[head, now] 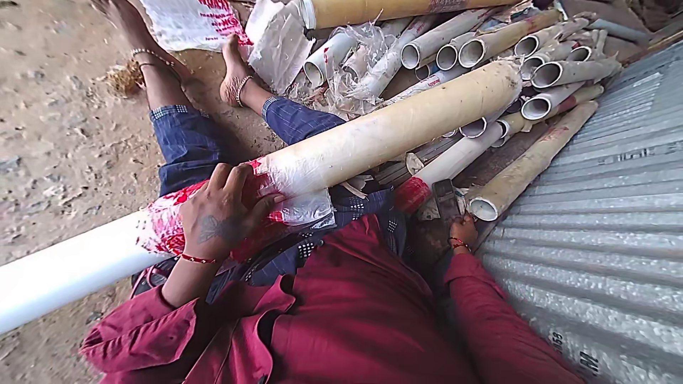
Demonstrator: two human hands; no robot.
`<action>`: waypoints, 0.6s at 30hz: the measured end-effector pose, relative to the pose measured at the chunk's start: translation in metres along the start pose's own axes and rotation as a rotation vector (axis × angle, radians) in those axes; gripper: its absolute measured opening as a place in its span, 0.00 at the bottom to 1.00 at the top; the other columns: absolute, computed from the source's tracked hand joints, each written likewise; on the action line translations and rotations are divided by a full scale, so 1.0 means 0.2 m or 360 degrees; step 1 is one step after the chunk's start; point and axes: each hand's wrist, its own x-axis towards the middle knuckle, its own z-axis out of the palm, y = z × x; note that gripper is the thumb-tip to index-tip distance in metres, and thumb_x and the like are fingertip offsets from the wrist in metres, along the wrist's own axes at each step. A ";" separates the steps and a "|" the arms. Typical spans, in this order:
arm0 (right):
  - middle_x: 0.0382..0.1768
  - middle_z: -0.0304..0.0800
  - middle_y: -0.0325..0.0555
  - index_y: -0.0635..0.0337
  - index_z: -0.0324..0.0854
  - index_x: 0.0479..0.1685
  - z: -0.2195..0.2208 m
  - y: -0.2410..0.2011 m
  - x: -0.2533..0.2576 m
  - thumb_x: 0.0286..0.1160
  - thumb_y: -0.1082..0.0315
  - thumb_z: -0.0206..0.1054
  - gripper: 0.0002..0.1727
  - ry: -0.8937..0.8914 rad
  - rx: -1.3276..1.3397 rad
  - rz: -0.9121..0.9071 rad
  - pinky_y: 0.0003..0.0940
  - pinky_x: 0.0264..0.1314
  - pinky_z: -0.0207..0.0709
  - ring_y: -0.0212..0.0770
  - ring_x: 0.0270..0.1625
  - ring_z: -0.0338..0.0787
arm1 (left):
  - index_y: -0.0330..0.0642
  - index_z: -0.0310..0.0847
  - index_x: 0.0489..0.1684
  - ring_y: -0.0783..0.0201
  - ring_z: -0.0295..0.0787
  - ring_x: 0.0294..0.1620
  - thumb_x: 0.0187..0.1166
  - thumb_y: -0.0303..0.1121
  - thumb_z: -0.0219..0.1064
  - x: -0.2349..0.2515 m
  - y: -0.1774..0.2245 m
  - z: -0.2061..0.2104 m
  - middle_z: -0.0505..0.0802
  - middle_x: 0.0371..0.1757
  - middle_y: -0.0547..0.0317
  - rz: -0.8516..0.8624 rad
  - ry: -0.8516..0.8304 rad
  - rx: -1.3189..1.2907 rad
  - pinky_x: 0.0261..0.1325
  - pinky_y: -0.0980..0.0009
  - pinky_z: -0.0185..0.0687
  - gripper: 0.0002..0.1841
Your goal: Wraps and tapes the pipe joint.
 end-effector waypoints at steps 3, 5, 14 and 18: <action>0.63 0.90 0.63 0.65 0.83 0.69 -0.01 0.03 0.02 0.91 0.62 0.57 0.20 0.0026 0.0113 0.0033 0.58 0.74 0.70 0.60 0.71 0.85 | 0.28 0.80 0.54 0.28 0.85 0.35 0.65 0.55 0.71 0.00 0.00 0.00 0.85 0.48 0.31 -0.0005 -0.0019 -0.0009 0.26 0.33 0.70 0.34; 0.63 0.90 0.62 0.64 0.83 0.69 0.00 0.03 0.03 0.91 0.63 0.57 0.19 0.0016 0.0167 0.0056 0.57 0.74 0.70 0.58 0.70 0.86 | 0.28 0.80 0.54 0.28 0.85 0.35 0.65 0.55 0.71 0.00 0.00 0.00 0.85 0.49 0.31 -0.0014 -0.0023 -0.0010 0.26 0.33 0.70 0.34; 0.64 0.90 0.61 0.66 0.83 0.68 0.02 0.05 0.04 0.92 0.63 0.55 0.20 0.0054 0.0214 0.0058 0.57 0.76 0.69 0.58 0.71 0.86 | 0.28 0.80 0.52 0.29 0.85 0.34 0.66 0.58 0.69 -0.01 0.01 0.01 0.85 0.47 0.33 -0.0015 0.0005 -0.0024 0.25 0.34 0.69 0.35; 0.62 0.91 0.61 0.66 0.84 0.67 0.02 0.04 0.04 0.91 0.64 0.56 0.19 0.0059 0.0234 0.0036 0.56 0.75 0.70 0.57 0.70 0.86 | 0.27 0.79 0.51 0.28 0.85 0.34 0.66 0.57 0.68 -0.01 0.01 0.01 0.84 0.47 0.32 -0.0020 -0.0005 -0.0011 0.26 0.34 0.69 0.34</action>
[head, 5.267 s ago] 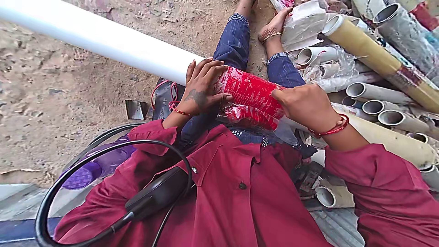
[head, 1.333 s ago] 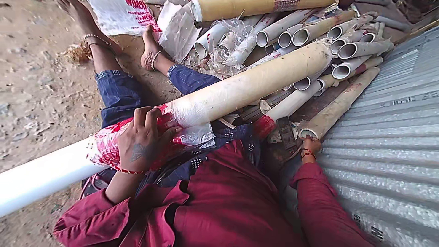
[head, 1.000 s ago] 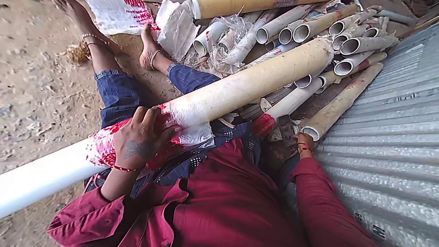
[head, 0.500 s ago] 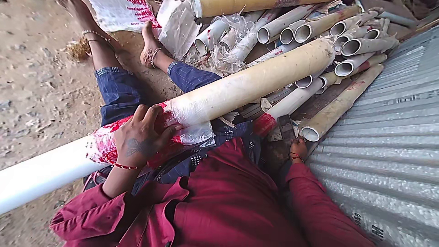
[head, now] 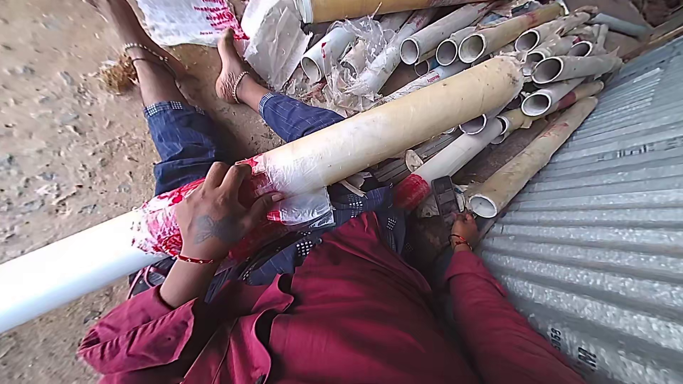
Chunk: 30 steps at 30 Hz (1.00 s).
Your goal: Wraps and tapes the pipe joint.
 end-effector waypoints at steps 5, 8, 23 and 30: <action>0.62 0.91 0.60 0.65 0.84 0.67 0.00 0.00 0.00 0.91 0.63 0.57 0.19 0.0004 0.0004 -0.0004 0.56 0.74 0.70 0.56 0.70 0.86 | 0.28 0.80 0.51 0.29 0.85 0.34 0.66 0.58 0.68 0.00 0.00 0.00 0.85 0.47 0.32 0.0011 0.0023 -0.0004 0.25 0.35 0.69 0.35; 0.63 0.91 0.60 0.65 0.85 0.66 0.01 0.00 0.00 0.91 0.63 0.57 0.18 -0.0001 -0.0005 -0.0009 0.56 0.74 0.70 0.56 0.69 0.86 | 0.27 0.80 0.51 0.29 0.85 0.34 0.65 0.57 0.68 0.00 0.00 0.00 0.85 0.47 0.32 0.0006 0.0027 -0.0003 0.25 0.35 0.69 0.35; 0.63 0.91 0.60 0.65 0.85 0.66 0.01 -0.01 0.01 0.91 0.64 0.56 0.18 -0.0008 -0.0005 -0.0039 0.56 0.75 0.69 0.57 0.71 0.85 | 0.27 0.79 0.53 0.28 0.84 0.34 0.67 0.60 0.65 0.00 0.00 0.01 0.84 0.47 0.31 0.0001 0.0031 0.0018 0.26 0.35 0.69 0.37; 0.63 0.91 0.58 0.65 0.84 0.66 0.01 -0.04 0.01 0.91 0.65 0.55 0.18 -0.0026 0.0038 -0.0091 0.55 0.74 0.70 0.55 0.70 0.86 | 0.27 0.79 0.54 0.29 0.84 0.34 0.68 0.62 0.64 0.00 0.00 0.01 0.84 0.47 0.30 -0.0009 0.0035 0.0022 0.26 0.35 0.68 0.38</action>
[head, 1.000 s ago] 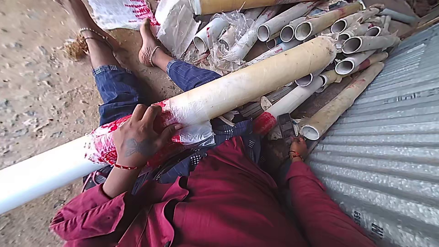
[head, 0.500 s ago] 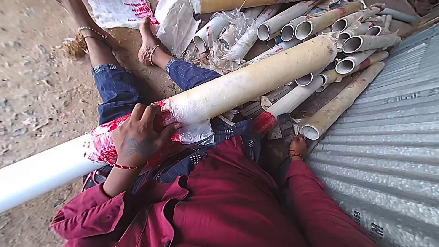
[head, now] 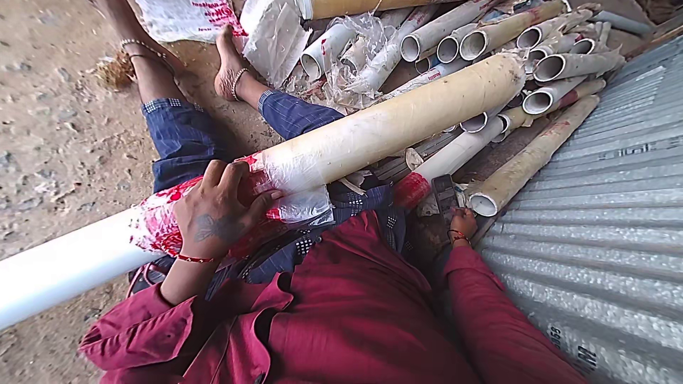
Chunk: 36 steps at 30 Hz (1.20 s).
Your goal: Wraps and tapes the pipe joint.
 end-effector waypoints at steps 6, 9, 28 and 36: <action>0.60 0.92 0.60 0.68 0.83 0.65 0.00 -0.08 0.07 0.91 0.66 0.56 0.18 -0.0169 0.0098 -0.0248 0.51 0.74 0.70 0.51 0.67 0.88 | 0.26 0.78 0.54 0.28 0.84 0.35 0.68 0.62 0.63 0.00 0.00 0.00 0.84 0.47 0.30 -0.0003 0.0002 0.0006 0.27 0.34 0.69 0.39; 0.58 0.93 0.59 0.71 0.83 0.63 -0.01 -0.08 0.08 0.90 0.69 0.56 0.16 -0.0083 0.0309 -0.0299 0.46 0.72 0.72 0.47 0.64 0.89 | 0.26 0.78 0.54 0.28 0.84 0.34 0.68 0.63 0.63 0.00 0.00 0.00 0.84 0.47 0.30 -0.0004 0.0001 0.0011 0.27 0.34 0.68 0.39; 0.58 0.92 0.62 0.71 0.84 0.62 -0.02 -0.01 0.09 0.91 0.68 0.53 0.18 -0.0150 0.0055 -0.0350 0.52 0.72 0.71 0.53 0.64 0.88 | 0.30 0.83 0.48 0.32 0.85 0.30 0.67 0.56 0.69 0.01 0.03 -0.05 0.85 0.44 0.36 0.0050 -0.0096 0.0011 0.22 0.37 0.68 0.32; 0.55 0.94 0.58 0.71 0.85 0.60 -0.07 0.08 0.12 0.90 0.70 0.54 0.16 0.0098 0.0283 -0.0196 0.47 0.70 0.74 0.47 0.61 0.91 | 0.33 0.86 0.47 0.36 0.86 0.28 0.69 0.56 0.68 0.02 0.02 -0.05 0.86 0.42 0.39 0.0129 -0.0147 0.0011 0.21 0.39 0.71 0.29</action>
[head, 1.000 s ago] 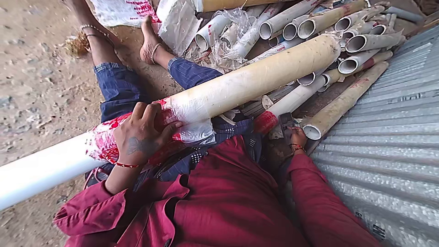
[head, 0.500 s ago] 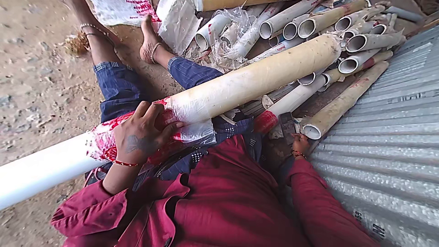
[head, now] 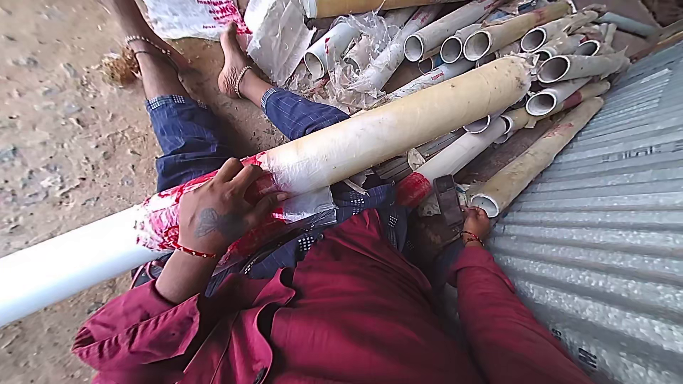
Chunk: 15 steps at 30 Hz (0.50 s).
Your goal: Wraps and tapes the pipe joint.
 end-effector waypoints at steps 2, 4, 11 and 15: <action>0.54 0.95 0.57 0.71 0.85 0.59 0.00 0.01 -0.01 0.90 0.71 0.54 0.16 0.0072 0.0042 0.0065 0.44 0.69 0.75 0.45 0.59 0.91 | 0.34 0.86 0.45 0.37 0.85 0.27 0.69 0.57 0.66 0.00 0.00 0.01 0.86 0.40 0.40 0.0026 0.0002 0.0007 0.20 0.40 0.70 0.29; 0.52 0.95 0.56 0.70 0.85 0.59 0.01 -0.02 -0.03 0.90 0.70 0.54 0.16 0.0128 -0.0011 0.0079 0.46 0.67 0.76 0.46 0.58 0.92 | 0.35 0.87 0.44 0.39 0.84 0.25 0.69 0.58 0.65 -0.01 0.00 0.01 0.85 0.37 0.42 0.0045 0.0018 0.0030 0.18 0.42 0.69 0.29; 0.42 0.94 0.72 0.77 0.85 0.59 0.28 -0.28 -0.37 0.81 0.69 0.61 0.19 -0.0277 -0.0243 -0.1017 0.69 0.50 0.81 0.71 0.44 0.94 | 0.28 0.84 0.49 0.26 0.87 0.38 0.77 0.57 0.62 -0.06 0.03 0.04 0.88 0.44 0.30 0.0030 0.0167 0.0237 0.29 0.34 0.73 0.32; 0.43 0.94 0.73 0.78 0.86 0.58 0.37 -0.43 -0.54 0.79 0.71 0.64 0.18 -0.0342 -0.0147 -0.1034 0.70 0.51 0.80 0.74 0.45 0.94 | 0.22 0.81 0.55 0.20 0.77 0.69 0.77 0.55 0.63 -0.04 0.00 0.05 0.85 0.62 0.22 0.0031 0.0264 0.0073 0.65 0.29 0.69 0.34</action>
